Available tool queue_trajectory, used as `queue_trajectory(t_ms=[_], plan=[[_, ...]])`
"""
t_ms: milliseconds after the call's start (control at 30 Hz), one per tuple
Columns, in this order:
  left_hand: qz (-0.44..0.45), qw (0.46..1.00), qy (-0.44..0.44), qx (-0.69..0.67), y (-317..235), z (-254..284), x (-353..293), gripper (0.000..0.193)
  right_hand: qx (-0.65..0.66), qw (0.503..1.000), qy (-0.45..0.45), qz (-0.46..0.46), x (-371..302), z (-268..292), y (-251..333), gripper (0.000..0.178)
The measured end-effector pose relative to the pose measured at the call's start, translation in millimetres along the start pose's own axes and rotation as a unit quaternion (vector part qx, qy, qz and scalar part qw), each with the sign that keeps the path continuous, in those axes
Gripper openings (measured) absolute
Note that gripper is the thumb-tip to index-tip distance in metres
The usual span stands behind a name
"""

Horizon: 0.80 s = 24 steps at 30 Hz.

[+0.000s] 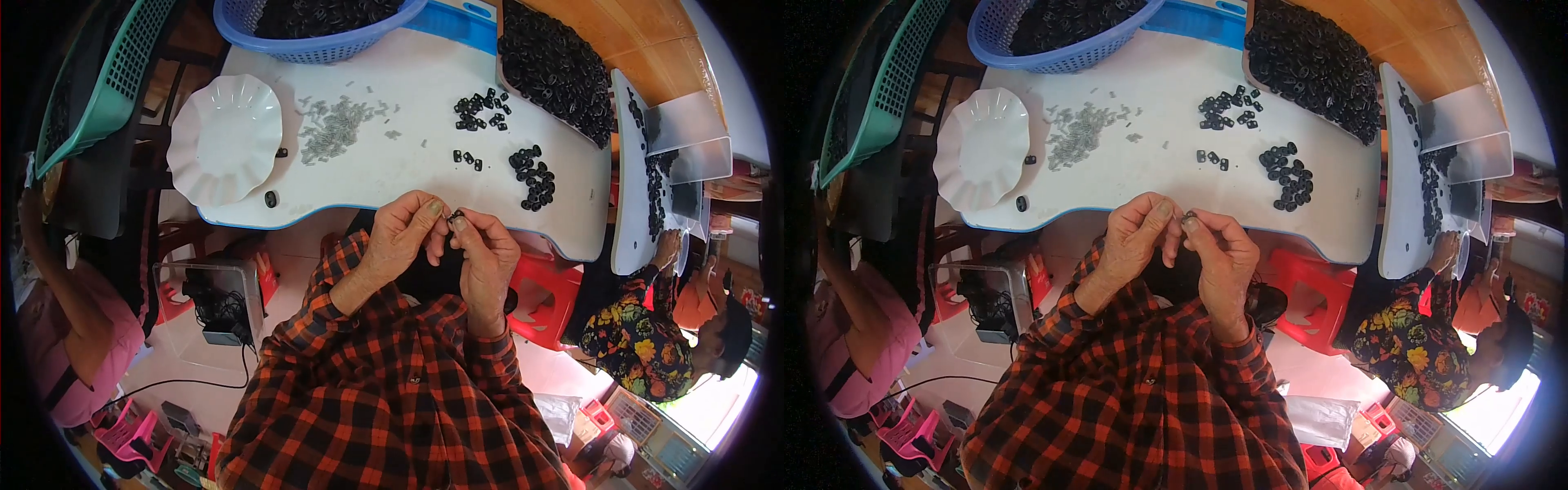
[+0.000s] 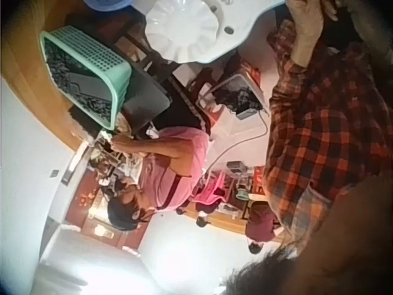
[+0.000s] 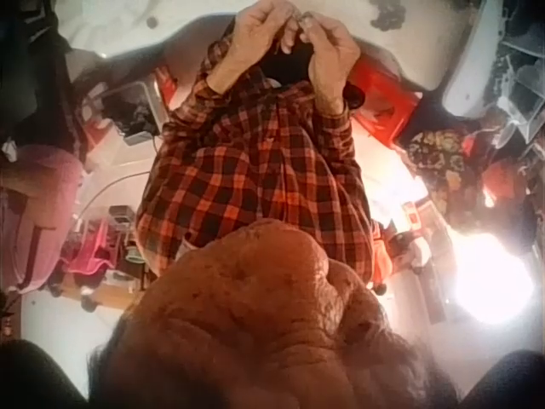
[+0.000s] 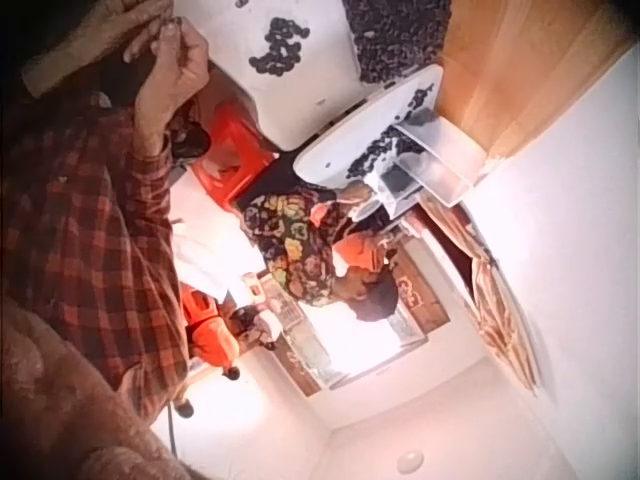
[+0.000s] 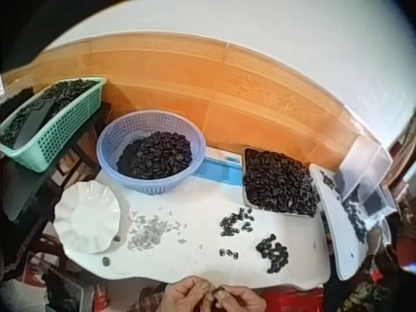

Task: The person assembles plastic fasteners by picking up small pins and plastic pieces from the table and fitting them together by hand.

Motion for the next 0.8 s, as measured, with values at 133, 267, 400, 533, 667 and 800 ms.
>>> queue_trajectory(t_ms=[133, 267, 400, 533, 667, 800], plan=[[-0.002, 1.000, -0.015, 0.019, 1.2, 1.3, 2.4, 0.025, 0.020, 1.000, 0.005, -0.017, 0.4, -2.7, -4.8, 0.014], [0.012, 0.999, -0.039, 0.019, 4.0, 1.2, 5.1, 0.026, -0.036, 0.999, 0.012, -0.003, -1.2, -2.8, -2.1, 0.013], [0.027, 0.998, -0.048, 0.009, 8.8, -1.2, 6.6, 0.026, -0.051, 0.998, -0.008, 0.038, -1.6, 0.2, -1.4, 0.012], [0.036, 0.997, -0.066, -0.029, 8.8, -5.5, 5.7, 0.028, -0.063, 0.996, -0.009, 0.058, -2.0, 1.5, -1.7, 0.011], [0.046, 0.996, -0.069, -0.046, 11.0, -5.9, 6.8, 0.028, -0.080, 0.994, -0.009, 0.068, -1.3, 1.1, -0.9, 0.011], [0.038, 0.995, -0.078, -0.046, 11.7, -4.4, 6.3, 0.028, -0.084, 0.994, -0.005, 0.070, -1.0, 0.2, -3.6, 0.011]])
Point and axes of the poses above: each hand's wrist, its own x-axis towards the middle knuckle, its own z-axis out of the back of the hand, y = z × x, the point moved 6 cm from there along x, towards the middle knuckle, and after that the axes turned 10 degrees about z, right-handed, at the moved point
